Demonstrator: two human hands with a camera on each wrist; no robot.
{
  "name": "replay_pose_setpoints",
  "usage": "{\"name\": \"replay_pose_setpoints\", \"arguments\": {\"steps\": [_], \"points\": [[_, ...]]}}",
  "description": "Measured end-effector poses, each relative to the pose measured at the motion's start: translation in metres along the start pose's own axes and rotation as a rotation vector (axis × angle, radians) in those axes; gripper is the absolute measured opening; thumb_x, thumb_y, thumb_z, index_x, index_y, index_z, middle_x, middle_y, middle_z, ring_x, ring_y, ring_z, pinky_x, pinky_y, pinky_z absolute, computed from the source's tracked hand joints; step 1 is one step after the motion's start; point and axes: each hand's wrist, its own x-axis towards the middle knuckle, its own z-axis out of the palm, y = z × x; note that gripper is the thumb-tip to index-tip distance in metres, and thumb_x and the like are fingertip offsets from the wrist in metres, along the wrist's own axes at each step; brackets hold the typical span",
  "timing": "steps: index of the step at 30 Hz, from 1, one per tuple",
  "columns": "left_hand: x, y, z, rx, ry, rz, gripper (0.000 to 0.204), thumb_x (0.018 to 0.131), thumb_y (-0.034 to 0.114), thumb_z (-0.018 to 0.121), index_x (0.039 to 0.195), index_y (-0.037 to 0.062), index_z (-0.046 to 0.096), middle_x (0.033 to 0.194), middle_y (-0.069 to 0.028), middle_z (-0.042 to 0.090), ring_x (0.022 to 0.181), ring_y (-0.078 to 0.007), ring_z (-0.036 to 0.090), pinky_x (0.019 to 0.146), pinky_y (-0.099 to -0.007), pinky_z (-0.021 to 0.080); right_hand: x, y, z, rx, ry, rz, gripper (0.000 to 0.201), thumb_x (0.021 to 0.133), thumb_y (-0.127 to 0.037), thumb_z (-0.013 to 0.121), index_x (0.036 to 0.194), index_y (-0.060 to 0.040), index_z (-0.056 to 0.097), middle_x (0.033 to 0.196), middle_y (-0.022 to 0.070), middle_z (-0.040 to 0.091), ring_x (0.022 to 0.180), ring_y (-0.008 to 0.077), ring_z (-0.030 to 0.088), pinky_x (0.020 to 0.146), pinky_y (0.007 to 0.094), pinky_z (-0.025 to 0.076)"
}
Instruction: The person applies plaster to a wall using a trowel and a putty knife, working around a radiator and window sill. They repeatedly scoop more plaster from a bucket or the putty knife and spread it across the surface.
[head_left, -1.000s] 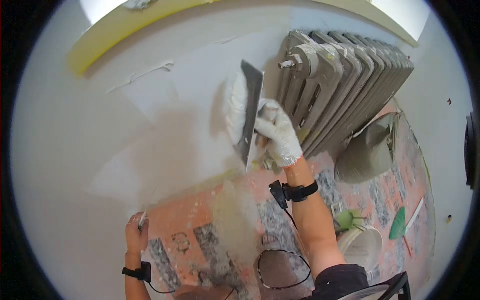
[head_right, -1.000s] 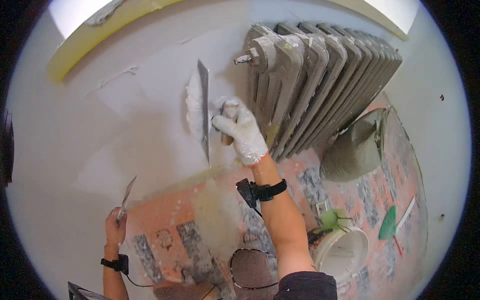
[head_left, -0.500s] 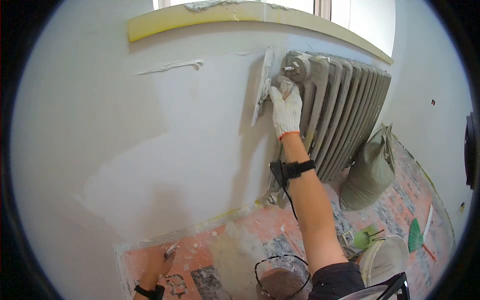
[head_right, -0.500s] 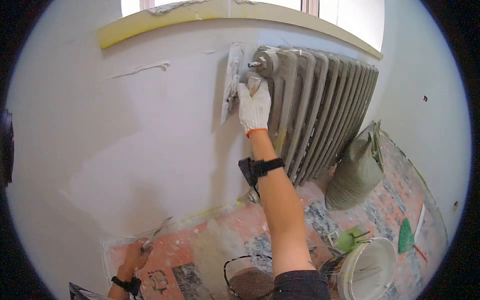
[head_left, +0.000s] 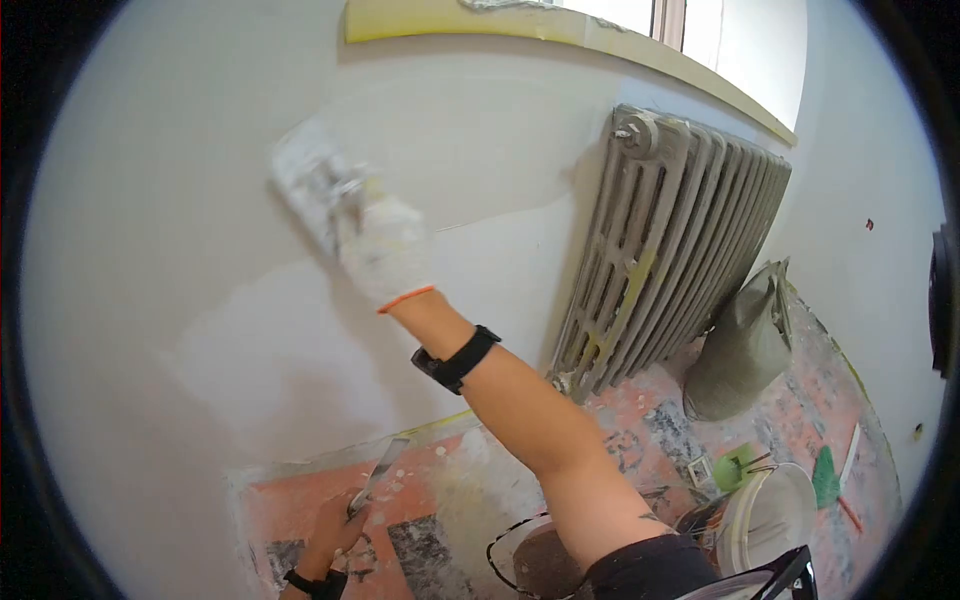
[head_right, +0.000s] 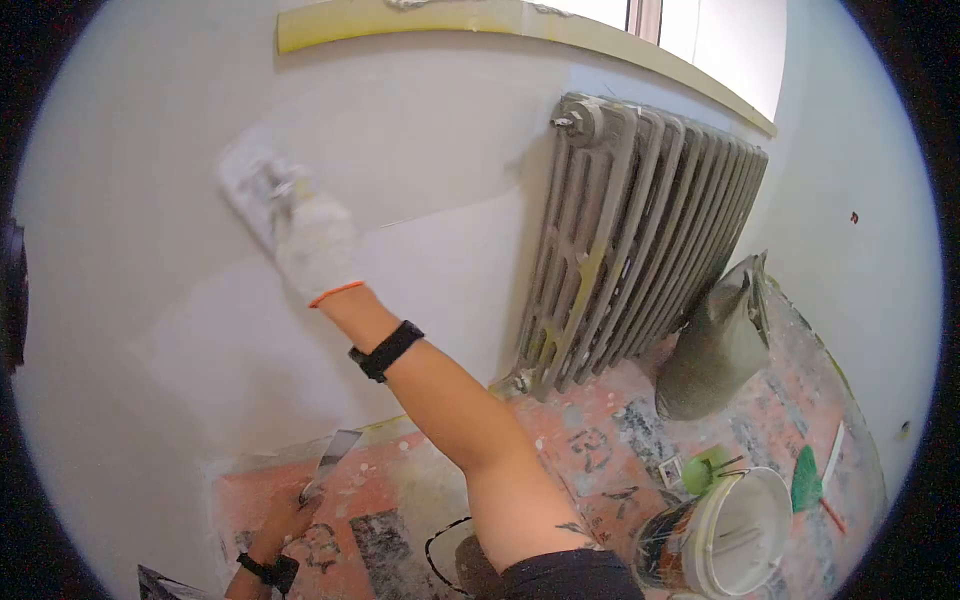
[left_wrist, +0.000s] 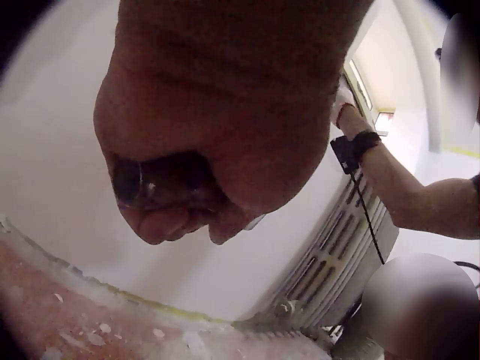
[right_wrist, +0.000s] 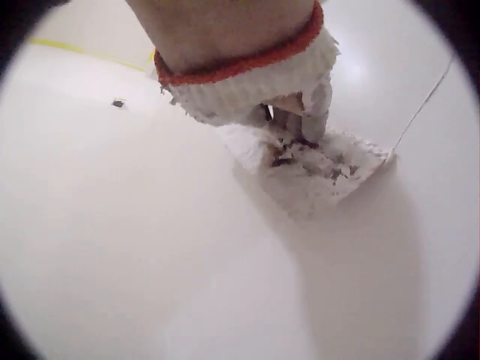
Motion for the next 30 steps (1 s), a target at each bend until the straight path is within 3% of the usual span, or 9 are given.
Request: {"name": "replay_pose_setpoints", "arguments": {"steps": [2,5,7,9,11,19,22,27,30], "points": [[-0.001,0.000,0.002,0.018,-0.069,-0.095,0.028,0.091,0.023,0.065,0.113,0.0050,0.066,0.083,-0.0218,0.065,0.076,-0.0402,0.064,0.069,-0.0463,0.048,-0.005,-0.013,-0.010,0.163,-0.348,0.148,0.032,0.094,-0.025,0.064,0.120,-0.0078,0.059,0.091,0.0208,0.071,0.082,0.0410,0.069,0.072,0.0465,0.054],[0.001,-0.015,0.018,0.003,-0.067,-0.093,0.029,0.091,0.024,0.065,0.112,0.0038,0.066,0.080,-0.0219,0.065,0.074,-0.0405,0.064,0.068,-0.0475,0.048,-0.002,0.018,-0.065,0.200,-0.322,0.342,0.032,0.093,-0.025,0.069,0.118,-0.0077,0.059,0.087,0.0182,0.071,0.082,0.0346,0.071,0.076,0.0403,0.055],[-0.001,-0.016,0.024,0.034,-0.057,-0.051,0.031,0.091,0.026,0.065,0.113,0.0036,0.066,0.079,-0.0221,0.065,0.074,-0.0409,0.064,0.068,-0.0480,0.048,0.013,0.077,-0.111,0.234,-0.252,0.628,0.033,0.091,-0.022,0.072,0.117,-0.0035,0.060,0.096,0.0150,0.072,0.091,0.0235,0.070,0.082,0.0361,0.054],[0.001,-0.016,0.029,0.075,-0.043,-0.020,0.034,0.091,0.028,0.065,0.114,0.0033,0.066,0.078,-0.0222,0.065,0.074,-0.0413,0.064,0.067,-0.0484,0.047,0.023,0.128,-0.149,0.074,0.119,0.479,0.034,0.091,-0.017,0.073,0.117,0.0009,0.060,0.109,0.0138,0.070,0.103,0.0179,0.065,0.089,0.0337,0.053],[0.009,-0.011,0.034,0.105,-0.118,-0.215,0.038,0.092,0.032,0.064,0.117,0.0042,0.067,0.080,-0.0223,0.066,0.076,-0.0412,0.065,0.067,-0.0483,0.048,0.030,0.167,-0.169,0.337,0.261,0.425,0.035,0.089,-0.017,0.073,0.116,0.0028,0.063,0.107,0.0155,0.070,0.099,0.0228,0.066,0.092,0.0362,0.051],[0.032,-0.001,0.062,0.169,-0.204,-0.185,0.041,0.091,0.035,0.064,0.122,0.0083,0.067,0.085,-0.0218,0.069,0.080,-0.0403,0.067,0.071,-0.0472,0.050,0.050,0.191,-0.169,0.235,0.336,0.455,0.041,0.090,-0.013,0.070,0.125,0.0072,0.060,0.126,0.0197,0.067,0.114,0.0259,0.065,0.100,0.0361,0.048],[0.034,-0.017,0.071,0.142,-0.210,-0.179,0.041,0.091,0.034,0.064,0.122,0.0091,0.067,0.089,-0.0218,0.070,0.083,-0.0401,0.068,0.075,-0.0466,0.051,0.054,0.186,-0.167,-0.064,0.277,0.472,0.045,0.090,-0.014,0.071,0.127,0.0090,0.058,0.127,0.0228,0.066,0.117,0.0300,0.065,0.101,0.0372,0.048],[0.039,-0.022,0.074,0.035,-0.263,-0.269,0.040,0.091,0.033,0.063,0.122,0.0086,0.067,0.090,-0.0217,0.071,0.087,-0.0405,0.069,0.077,-0.0468,0.052,0.052,0.185,-0.159,-0.011,0.320,0.407,0.042,0.090,-0.023,0.069,0.120,0.0042,0.060,0.112,0.0268,0.069,0.104,0.0395,0.068,0.094,0.0405,0.051],[0.043,-0.013,0.068,0.018,-0.288,-0.241,0.041,0.092,0.033,0.063,0.124,0.0073,0.065,0.089,-0.0212,0.071,0.085,-0.0405,0.069,0.076,-0.0463,0.052,0.052,0.163,-0.140,0.023,0.240,0.383,0.040,0.091,-0.026,0.069,0.118,0.0020,0.060,0.107,0.0255,0.070,0.098,0.0395,0.069,0.089,0.0415,0.052]]}}
